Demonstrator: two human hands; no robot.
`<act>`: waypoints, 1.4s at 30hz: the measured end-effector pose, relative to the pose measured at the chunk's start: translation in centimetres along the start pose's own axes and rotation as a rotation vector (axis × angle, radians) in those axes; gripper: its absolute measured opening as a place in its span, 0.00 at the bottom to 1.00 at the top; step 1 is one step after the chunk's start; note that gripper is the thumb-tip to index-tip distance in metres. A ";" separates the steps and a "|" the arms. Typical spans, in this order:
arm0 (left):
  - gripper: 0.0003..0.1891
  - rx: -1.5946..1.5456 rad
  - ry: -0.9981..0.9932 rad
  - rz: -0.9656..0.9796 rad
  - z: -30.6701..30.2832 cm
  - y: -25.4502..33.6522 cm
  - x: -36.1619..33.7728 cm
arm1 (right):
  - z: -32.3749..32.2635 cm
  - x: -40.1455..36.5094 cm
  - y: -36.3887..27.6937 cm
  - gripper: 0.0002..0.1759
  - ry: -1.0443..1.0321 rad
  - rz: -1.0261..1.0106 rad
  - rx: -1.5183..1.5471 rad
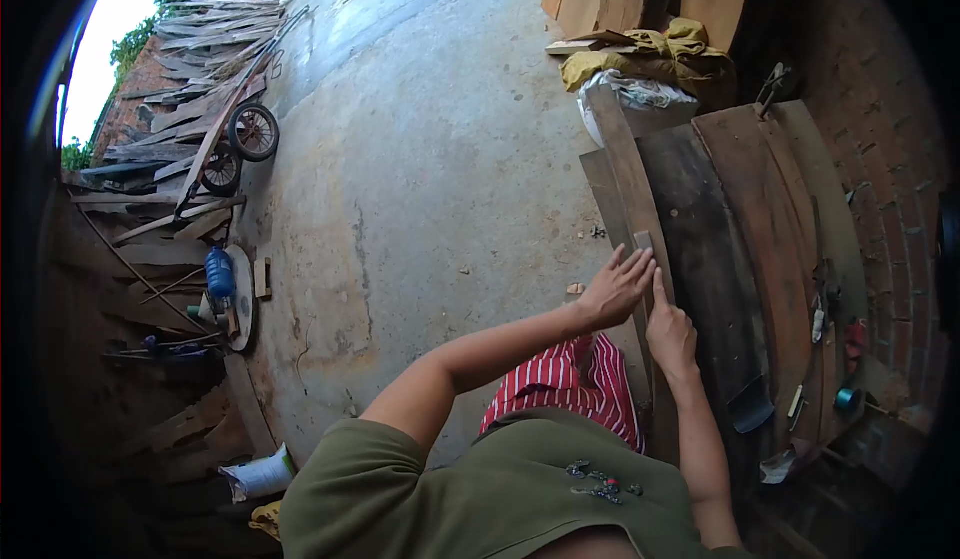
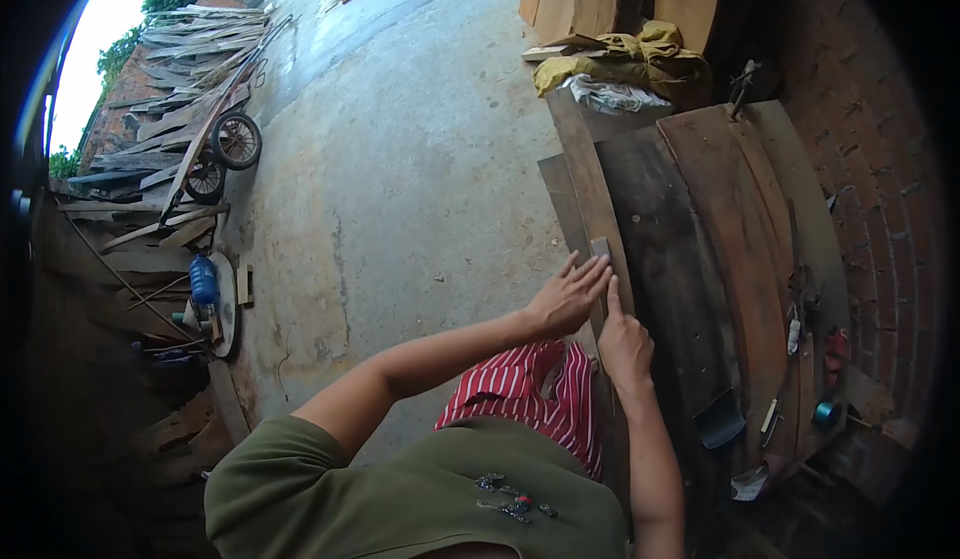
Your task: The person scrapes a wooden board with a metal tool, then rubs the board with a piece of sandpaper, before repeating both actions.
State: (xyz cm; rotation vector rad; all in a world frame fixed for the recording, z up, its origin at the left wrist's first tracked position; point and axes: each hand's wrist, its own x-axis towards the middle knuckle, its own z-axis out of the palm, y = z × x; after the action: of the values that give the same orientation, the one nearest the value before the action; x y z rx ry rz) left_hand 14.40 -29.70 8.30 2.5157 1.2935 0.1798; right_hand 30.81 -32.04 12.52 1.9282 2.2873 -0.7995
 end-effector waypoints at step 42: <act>0.37 0.033 0.108 -0.071 -2.1 -6.3 6.4 | -2.1 9.3 -1.0 0.36 0.094 0.029 0.058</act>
State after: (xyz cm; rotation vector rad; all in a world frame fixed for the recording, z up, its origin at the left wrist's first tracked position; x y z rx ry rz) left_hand 12.78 -20.66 8.09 2.5131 1.4365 0.2846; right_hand 28.37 -22.84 11.37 2.0615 2.3073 -0.7973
